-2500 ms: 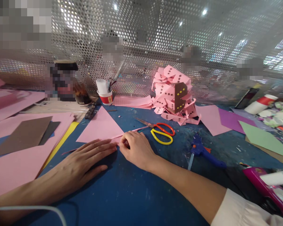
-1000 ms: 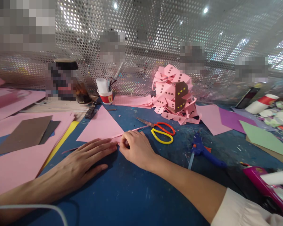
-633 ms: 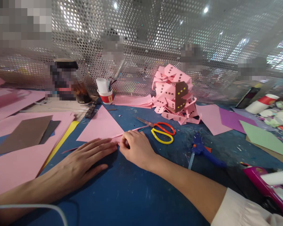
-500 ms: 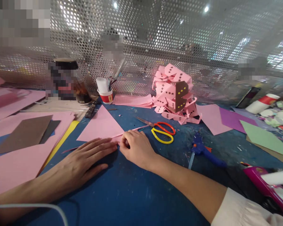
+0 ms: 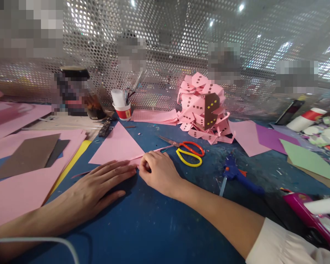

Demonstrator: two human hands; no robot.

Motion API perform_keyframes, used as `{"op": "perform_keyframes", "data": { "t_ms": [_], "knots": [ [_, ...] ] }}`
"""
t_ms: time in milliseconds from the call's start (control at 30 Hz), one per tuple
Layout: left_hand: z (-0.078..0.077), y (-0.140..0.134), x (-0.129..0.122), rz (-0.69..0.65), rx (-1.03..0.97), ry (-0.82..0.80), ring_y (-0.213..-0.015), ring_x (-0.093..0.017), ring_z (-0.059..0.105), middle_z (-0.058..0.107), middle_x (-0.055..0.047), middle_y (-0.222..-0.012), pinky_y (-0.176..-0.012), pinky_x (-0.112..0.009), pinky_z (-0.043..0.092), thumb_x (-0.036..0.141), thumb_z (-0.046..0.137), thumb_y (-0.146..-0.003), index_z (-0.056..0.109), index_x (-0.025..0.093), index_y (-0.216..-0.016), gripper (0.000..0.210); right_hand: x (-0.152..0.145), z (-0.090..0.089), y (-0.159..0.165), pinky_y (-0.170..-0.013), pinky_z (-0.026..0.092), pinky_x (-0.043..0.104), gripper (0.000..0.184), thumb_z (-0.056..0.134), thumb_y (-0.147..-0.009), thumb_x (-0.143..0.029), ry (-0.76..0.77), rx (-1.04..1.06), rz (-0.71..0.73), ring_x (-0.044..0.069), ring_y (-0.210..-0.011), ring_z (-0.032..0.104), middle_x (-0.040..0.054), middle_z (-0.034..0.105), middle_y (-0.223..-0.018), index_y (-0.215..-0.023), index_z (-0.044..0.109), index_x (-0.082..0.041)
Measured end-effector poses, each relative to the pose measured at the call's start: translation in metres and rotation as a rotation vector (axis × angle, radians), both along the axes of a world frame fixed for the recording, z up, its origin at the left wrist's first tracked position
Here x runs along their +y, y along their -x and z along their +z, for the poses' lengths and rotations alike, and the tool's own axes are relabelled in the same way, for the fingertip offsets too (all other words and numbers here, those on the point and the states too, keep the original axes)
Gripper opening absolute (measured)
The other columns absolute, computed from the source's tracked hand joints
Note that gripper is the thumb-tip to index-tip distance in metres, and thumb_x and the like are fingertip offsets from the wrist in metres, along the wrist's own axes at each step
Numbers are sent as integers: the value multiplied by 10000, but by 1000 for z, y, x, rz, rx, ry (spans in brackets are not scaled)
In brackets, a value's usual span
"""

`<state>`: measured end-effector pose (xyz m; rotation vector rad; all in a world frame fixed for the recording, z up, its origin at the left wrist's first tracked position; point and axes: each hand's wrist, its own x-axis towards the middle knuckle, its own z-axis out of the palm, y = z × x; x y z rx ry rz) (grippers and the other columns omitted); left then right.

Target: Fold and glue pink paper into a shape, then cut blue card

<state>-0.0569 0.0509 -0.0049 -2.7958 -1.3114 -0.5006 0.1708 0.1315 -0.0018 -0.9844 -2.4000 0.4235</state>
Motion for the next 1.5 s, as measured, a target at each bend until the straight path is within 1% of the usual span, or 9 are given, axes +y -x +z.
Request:
{"op": "perform_keyframes", "data": {
  "t_ms": [233,533,1133,1200,1300,1500],
  "knots": [
    [2,-1,0,-4,-7,9,-1381,-249,518,551,-29,-1505,-1201,-482,397,411,530,-1024,417,309,-1530,528,0,1,1,-764,367,307,151,609,-921,-187,6,3,-1,153,-789,569,-9,640,-801,-791,535,-208],
    [1,-1,0,4,-1,4,-1372,-252,527,565,-27,-1492,-1195,-484,403,413,527,-1025,427,311,-1524,520,-1,0,0,-767,363,309,136,612,-921,-190,2,2,0,153,-797,572,-10,641,-803,-803,547,-209],
    [3,-2,1,8,18,2,-1363,-254,515,576,-36,-1474,-1170,-475,421,434,503,-1034,449,281,-1500,493,-1,-1,1,-762,352,306,129,622,-905,-174,1,3,-3,153,-809,572,-16,638,-809,-810,542,-210],
    [3,-2,1,8,24,10,-1370,-252,502,571,-36,-1477,-1169,-468,419,437,497,-1037,447,280,-1500,492,-1,-1,1,-764,354,306,113,630,-902,-172,3,11,-3,151,-809,575,-20,641,-814,-830,552,-212],
    [3,-2,2,14,31,31,-1382,-246,484,563,-20,-1482,-1174,-461,412,436,494,-1038,441,294,-1501,487,-1,-2,0,-777,363,310,80,638,-904,-168,18,28,0,148,-814,588,-24,657,-848,-911,577,-220],
    [3,-2,2,23,61,49,-1401,-235,454,544,1,-1496,-1174,-453,410,440,487,-1041,434,307,-1498,479,0,-3,-2,-816,380,314,103,609,-941,-158,-4,25,42,157,-897,601,-11,669,-947,-1007,608,-236]
  ]
}}
